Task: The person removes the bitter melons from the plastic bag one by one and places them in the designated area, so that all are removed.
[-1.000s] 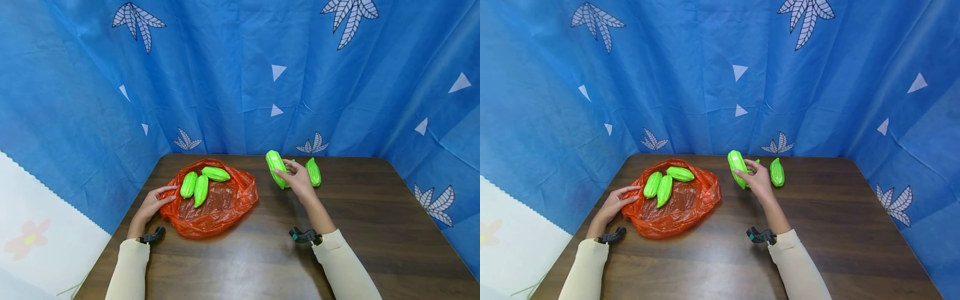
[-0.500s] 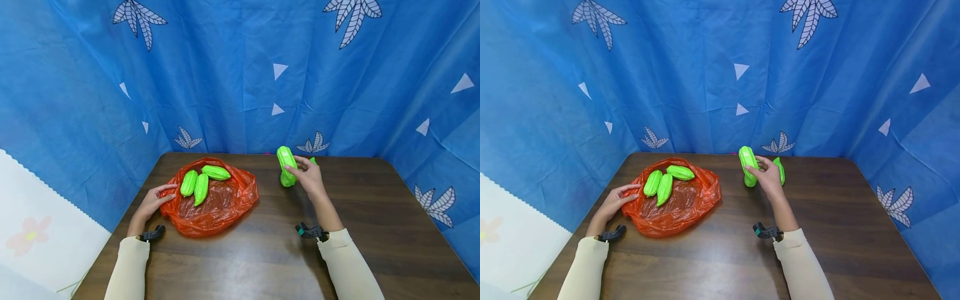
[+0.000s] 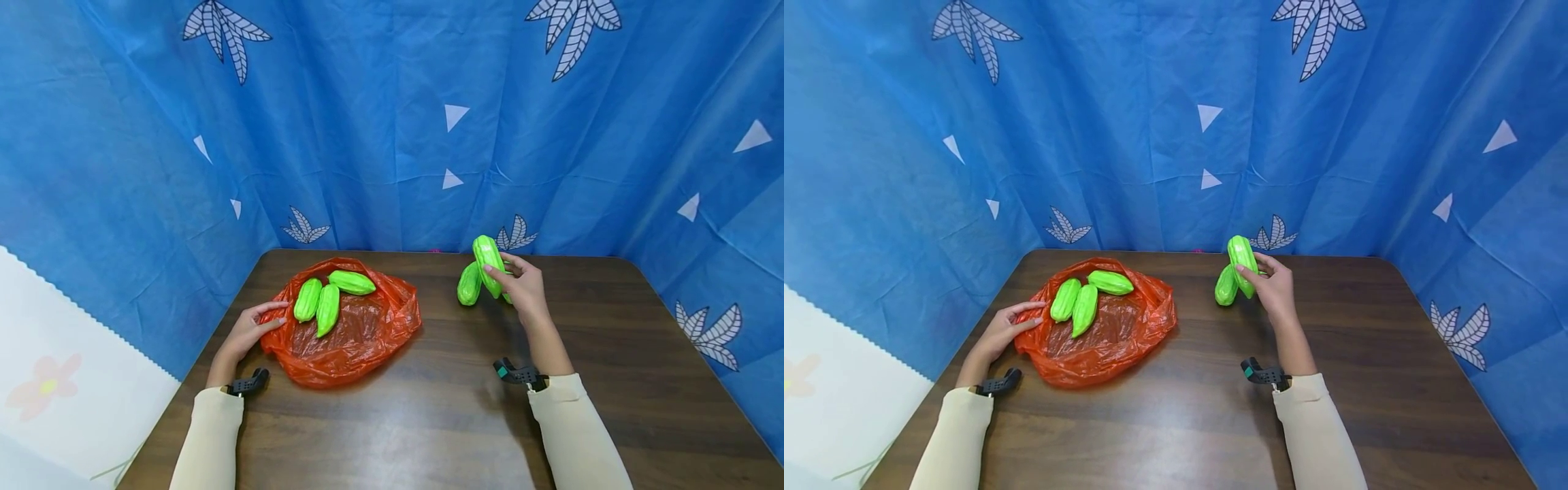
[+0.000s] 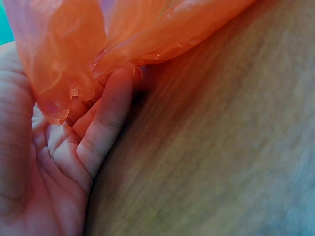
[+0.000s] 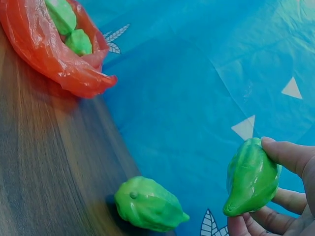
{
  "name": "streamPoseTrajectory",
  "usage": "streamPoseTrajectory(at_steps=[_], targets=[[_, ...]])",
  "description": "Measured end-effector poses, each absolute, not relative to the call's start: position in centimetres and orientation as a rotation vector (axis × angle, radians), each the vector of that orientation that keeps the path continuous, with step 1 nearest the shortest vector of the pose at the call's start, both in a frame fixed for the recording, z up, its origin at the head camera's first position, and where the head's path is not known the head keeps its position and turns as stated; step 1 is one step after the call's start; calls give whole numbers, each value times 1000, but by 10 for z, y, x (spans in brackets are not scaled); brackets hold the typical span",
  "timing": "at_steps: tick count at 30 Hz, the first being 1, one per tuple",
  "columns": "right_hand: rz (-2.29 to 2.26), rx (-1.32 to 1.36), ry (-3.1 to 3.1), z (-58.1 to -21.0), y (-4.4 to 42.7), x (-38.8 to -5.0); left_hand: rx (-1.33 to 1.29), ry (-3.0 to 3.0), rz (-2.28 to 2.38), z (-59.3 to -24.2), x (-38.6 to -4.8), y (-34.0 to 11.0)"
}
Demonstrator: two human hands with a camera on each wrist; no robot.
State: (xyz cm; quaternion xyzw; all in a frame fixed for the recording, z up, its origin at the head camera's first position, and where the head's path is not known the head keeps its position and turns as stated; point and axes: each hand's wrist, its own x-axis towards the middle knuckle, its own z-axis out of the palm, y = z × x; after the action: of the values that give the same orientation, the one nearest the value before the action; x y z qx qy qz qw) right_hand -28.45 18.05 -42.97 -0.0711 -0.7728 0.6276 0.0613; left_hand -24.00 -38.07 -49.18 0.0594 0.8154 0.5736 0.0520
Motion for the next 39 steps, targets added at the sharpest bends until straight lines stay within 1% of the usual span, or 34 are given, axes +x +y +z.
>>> streamPoseTrajectory(at_steps=[21, 28, 39], targets=[[1857, -316, -2318, -431, 206, -284, 200, 2460, 1777, -495, -241, -381], [1846, -386, -2292, -434, 215, -285, 188, 2533, 1729, -522, -254, -396], [1907, -465, -2210, -440, 233, -288, 182, 2568, 1714, -520, -253, -394]])
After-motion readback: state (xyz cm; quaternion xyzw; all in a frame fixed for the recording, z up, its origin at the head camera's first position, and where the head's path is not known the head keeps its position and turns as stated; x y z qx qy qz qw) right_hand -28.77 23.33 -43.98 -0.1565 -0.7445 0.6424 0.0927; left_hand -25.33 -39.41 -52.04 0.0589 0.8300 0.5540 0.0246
